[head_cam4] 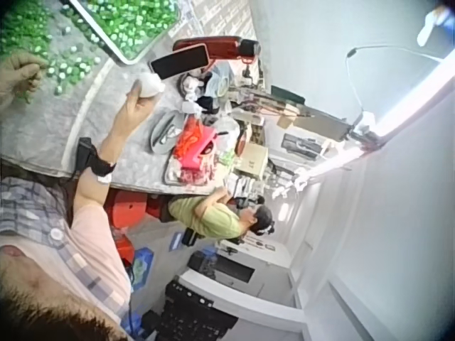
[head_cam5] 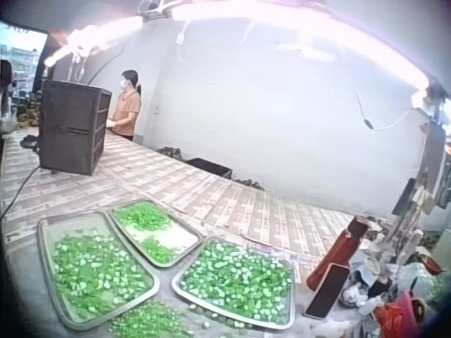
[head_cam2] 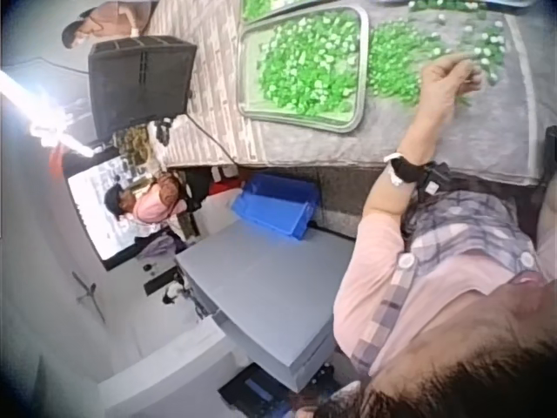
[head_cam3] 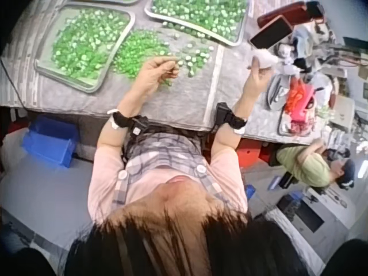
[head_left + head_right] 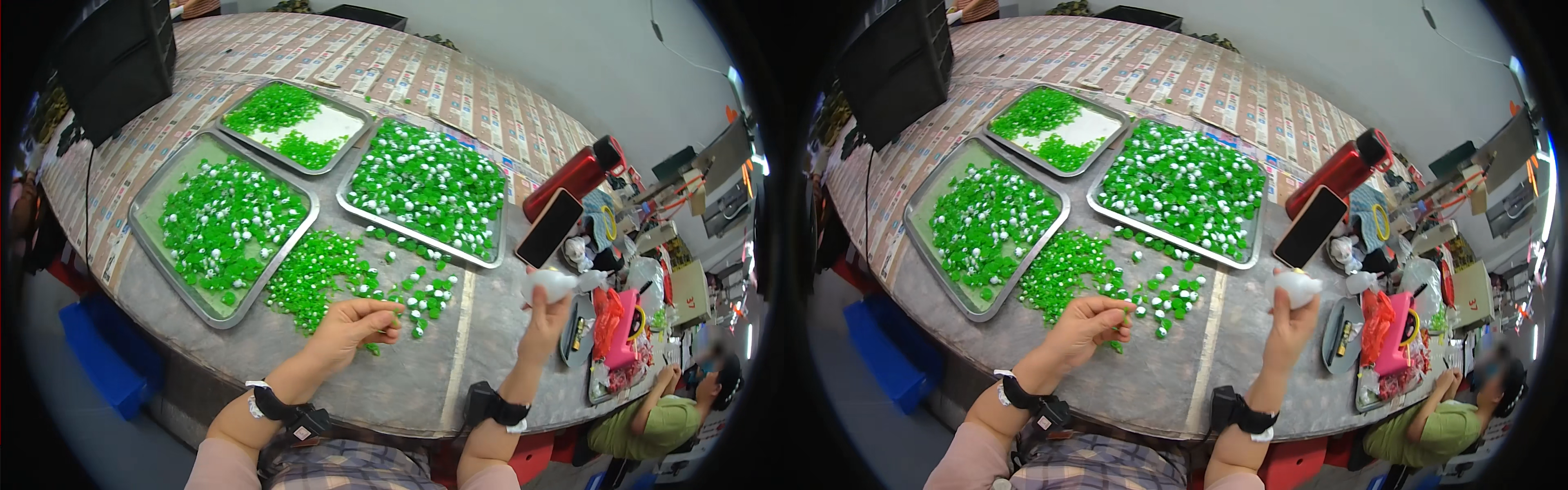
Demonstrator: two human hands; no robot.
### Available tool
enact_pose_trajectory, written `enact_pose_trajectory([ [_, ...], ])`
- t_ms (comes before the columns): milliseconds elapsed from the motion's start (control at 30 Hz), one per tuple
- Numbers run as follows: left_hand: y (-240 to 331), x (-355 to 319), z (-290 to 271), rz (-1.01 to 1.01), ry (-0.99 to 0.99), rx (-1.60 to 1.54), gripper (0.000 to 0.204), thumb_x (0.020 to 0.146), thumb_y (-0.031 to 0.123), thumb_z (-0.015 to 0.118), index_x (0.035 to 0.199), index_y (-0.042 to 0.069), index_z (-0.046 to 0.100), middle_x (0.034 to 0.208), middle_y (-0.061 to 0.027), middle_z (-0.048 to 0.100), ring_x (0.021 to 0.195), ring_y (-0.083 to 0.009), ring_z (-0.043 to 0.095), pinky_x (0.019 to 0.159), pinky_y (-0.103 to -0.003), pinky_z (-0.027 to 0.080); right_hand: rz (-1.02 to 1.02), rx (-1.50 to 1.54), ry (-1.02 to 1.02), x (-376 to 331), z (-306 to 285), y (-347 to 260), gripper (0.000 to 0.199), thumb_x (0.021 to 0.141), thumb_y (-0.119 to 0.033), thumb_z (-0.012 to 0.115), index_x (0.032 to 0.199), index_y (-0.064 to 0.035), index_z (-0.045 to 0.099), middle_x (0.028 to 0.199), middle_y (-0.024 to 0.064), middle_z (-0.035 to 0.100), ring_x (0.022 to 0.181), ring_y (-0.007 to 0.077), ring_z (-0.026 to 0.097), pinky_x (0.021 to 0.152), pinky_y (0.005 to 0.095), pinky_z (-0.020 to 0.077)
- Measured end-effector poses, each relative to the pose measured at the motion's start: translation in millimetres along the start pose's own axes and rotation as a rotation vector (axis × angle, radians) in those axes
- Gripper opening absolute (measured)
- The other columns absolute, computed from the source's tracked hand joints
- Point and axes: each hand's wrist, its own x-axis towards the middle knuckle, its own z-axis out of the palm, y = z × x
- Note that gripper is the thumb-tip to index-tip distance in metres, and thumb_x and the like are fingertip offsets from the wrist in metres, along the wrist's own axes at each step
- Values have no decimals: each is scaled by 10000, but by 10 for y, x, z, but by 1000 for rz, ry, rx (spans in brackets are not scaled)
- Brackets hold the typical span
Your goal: The person sits at a table and repeatedly picks up small green plastic pieces. They apply a small amount of liquid from a white squeeze bottle onto the pieces and then attach small white components to them. The person places the assembled units onto metal trays on the table.
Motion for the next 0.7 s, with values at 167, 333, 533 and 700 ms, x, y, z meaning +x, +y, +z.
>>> enact_pose_trajectory([
  [167, 0, -9, -36, -56, -30, -88, 142, 766, 94, 564, 881, 12, 546, 768, -79, 588, 672, -141, 579, 612, -264, 488, -299, -12, 31, -261, 230, -487, 561, 640, -378, 691, 974, 5, 452, 827, 49, 473, 749, 138, 484, 613, 233, 406],
  [333, -28, 12, -57, -63, -79, -125, 93, 755, 73, 571, 835, 36, 543, 757, -86, 591, 664, -148, 582, 604, -276, 493, -174, 130, 71, -494, 557, -683, 613, 537, -474, 725, 862, -36, 447, 743, 34, 431, 694, 118, 430, 567, 229, 364],
  [533, -31, 19, -58, -105, -100, -112, 79, 757, 49, 560, 834, 30, 558, 739, -85, 592, 662, -154, 584, 603, -274, 493, -382, 24, 34, -623, 637, -488, 562, 564, -508, 691, 775, -65, 416, 611, 14, 398, 546, 127, 376, 482, 252, 298],
  [700, -16, 12, -42, -134, -97, -107, 82, 760, 50, 557, 837, 24, 561, 743, -89, 593, 654, -154, 584, 601, -272, 493, -445, -34, -83, -612, 633, -427, 524, 598, -474, 682, 774, -53, 423, 580, 17, 414, 476, 129, 360, 429, 252, 281],
])
